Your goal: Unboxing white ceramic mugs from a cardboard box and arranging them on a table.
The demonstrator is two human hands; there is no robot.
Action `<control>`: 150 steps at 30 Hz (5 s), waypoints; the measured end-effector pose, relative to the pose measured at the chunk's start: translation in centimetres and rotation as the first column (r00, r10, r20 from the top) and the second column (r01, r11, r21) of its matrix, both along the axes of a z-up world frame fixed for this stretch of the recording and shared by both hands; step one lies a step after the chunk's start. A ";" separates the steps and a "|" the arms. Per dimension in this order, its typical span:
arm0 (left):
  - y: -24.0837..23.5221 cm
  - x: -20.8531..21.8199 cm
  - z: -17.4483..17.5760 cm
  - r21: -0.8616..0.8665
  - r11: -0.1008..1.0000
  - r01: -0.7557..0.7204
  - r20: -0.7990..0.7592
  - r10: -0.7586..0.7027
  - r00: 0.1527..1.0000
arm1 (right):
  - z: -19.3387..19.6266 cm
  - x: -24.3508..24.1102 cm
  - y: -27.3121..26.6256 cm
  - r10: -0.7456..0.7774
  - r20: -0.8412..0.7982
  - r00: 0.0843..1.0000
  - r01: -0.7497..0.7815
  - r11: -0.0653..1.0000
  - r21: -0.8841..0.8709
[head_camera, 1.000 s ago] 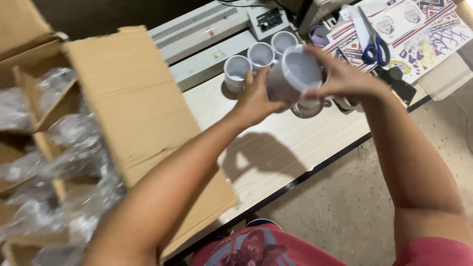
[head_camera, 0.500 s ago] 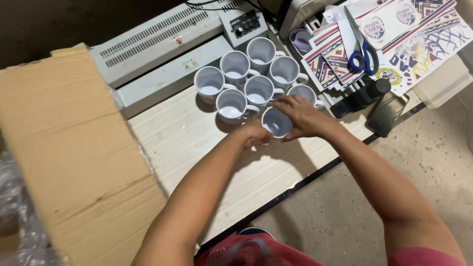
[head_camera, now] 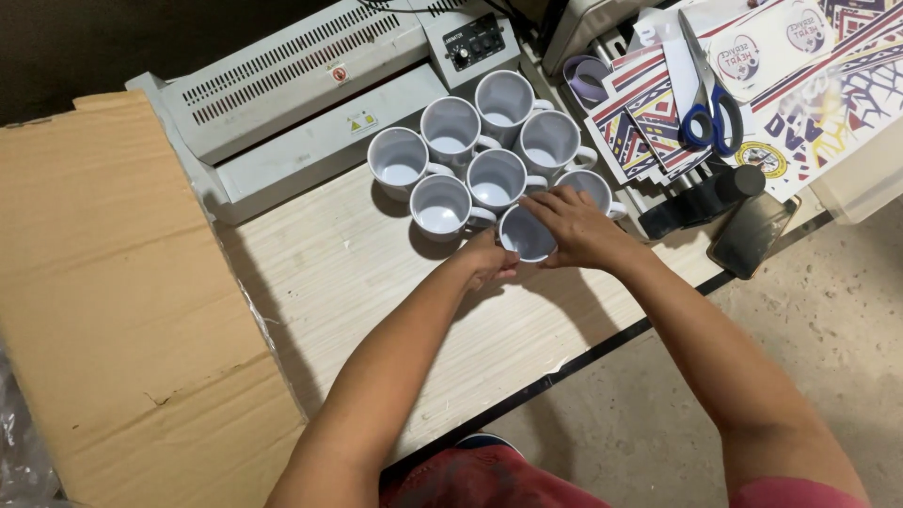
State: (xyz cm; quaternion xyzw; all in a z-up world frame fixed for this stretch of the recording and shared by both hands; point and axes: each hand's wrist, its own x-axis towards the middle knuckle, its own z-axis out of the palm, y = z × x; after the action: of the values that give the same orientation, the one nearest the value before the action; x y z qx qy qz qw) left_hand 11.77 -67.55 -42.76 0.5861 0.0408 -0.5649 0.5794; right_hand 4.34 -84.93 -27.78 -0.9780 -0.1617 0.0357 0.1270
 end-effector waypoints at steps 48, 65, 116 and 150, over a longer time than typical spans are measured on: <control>53.2 4.1 38.6 0.069 0.915 -0.398 0.964 -0.165 -0.211 | 23.8 10.9 35.1 0.433 0.277 0.858 -0.469 0.880 0.076; 67.8 6.1 28.2 0.208 0.375 -0.903 0.842 -0.539 -0.030 | 16.7 26.2 72.4 0.346 0.388 0.854 -0.454 0.860 0.233; 64.3 3.2 34.4 -0.700 0.464 -0.543 0.149 0.839 0.524 | 21.8 12.0 61.1 0.070 0.343 0.937 -0.339 0.420 0.842; 66.2 5.5 32.2 -0.843 0.049 -0.535 -0.197 0.899 0.392 | 20.9 8.8 62.2 0.455 0.704 0.545 -0.789 0.562 0.248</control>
State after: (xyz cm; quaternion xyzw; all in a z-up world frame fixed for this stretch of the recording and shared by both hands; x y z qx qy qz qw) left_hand 17.32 -1.31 -10.60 0.2331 -0.0439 0.0018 0.9714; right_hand 13.15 -22.74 -6.85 -0.7285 -0.5476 -0.2585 0.3203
